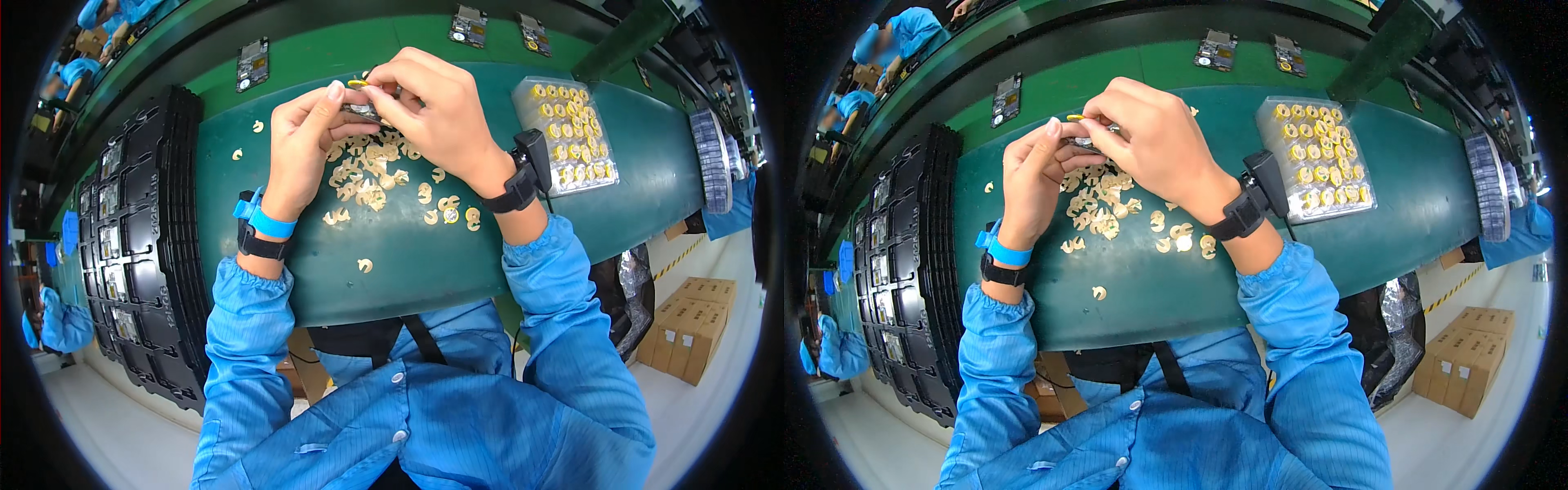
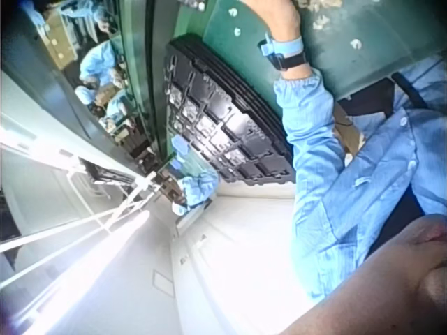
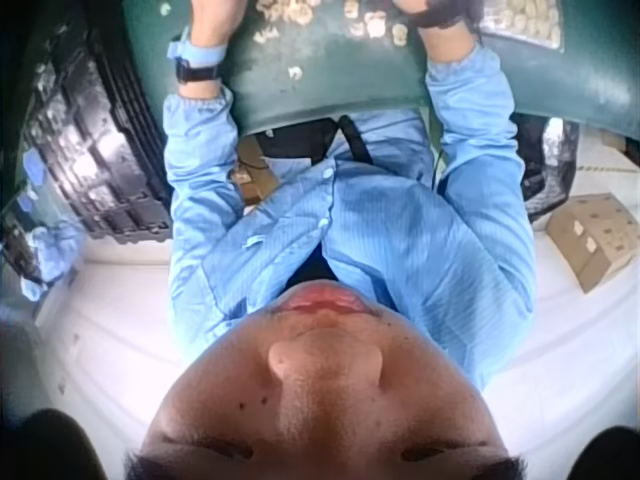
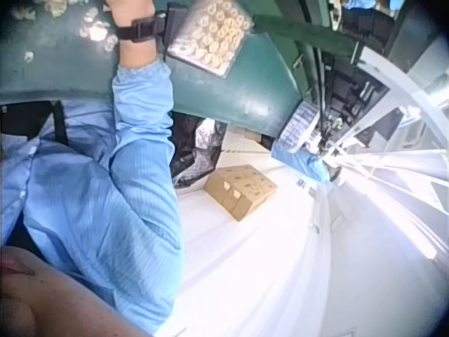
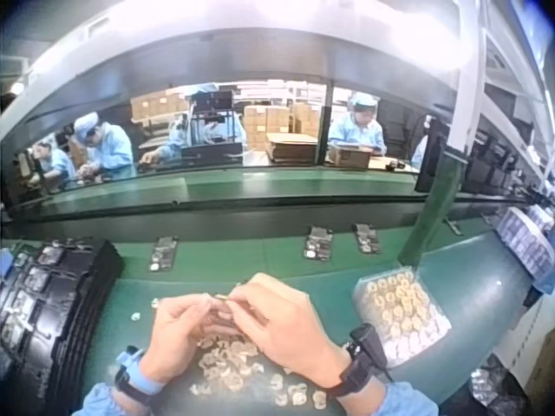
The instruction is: The recorder is assembling small electronic components onto a motherboard on a factory assembly line.
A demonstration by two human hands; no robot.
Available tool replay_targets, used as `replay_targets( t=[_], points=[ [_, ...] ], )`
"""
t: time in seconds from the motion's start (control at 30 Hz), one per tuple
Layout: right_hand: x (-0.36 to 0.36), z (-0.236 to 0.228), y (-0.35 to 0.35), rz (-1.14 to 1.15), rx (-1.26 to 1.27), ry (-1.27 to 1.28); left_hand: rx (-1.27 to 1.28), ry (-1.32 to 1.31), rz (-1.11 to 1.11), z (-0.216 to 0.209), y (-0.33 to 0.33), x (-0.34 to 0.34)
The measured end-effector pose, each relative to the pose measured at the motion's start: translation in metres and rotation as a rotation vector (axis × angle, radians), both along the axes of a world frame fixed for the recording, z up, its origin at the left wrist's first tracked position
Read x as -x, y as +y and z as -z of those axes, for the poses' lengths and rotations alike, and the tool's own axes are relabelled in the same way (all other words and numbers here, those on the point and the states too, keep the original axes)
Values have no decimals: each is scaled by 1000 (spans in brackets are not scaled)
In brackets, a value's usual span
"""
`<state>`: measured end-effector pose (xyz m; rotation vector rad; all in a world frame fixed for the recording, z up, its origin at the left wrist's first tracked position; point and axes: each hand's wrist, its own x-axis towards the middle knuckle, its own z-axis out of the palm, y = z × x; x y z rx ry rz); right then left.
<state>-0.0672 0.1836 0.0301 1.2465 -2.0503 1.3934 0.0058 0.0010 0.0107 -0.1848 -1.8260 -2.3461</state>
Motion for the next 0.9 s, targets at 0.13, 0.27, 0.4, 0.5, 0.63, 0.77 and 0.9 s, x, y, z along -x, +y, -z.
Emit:
replay_targets(
  t=[0.13,0.27,0.4,0.5,0.63,0.77,0.9],
  points=[
    [4,8,-1,74,-40,251,-69,-46,41,-2,-2,0],
    [4,6,-3,68,-79,379,-118,-23,8,0,-3,0],
    [7,5,1,33,-86,430,-149,4,47,5,-6,3],
    [7,2,3,-15,-81,397,-174,-1,37,6,-7,2],
    [6,-2,3,-28,-12,325,-191,8,23,4,-8,3],
    [7,-1,1,-33,16,308,-135,14,-20,4,-8,3],
    [7,-14,17,32,-3,76,-65,57,-94,4,-6,3]
  ],
)
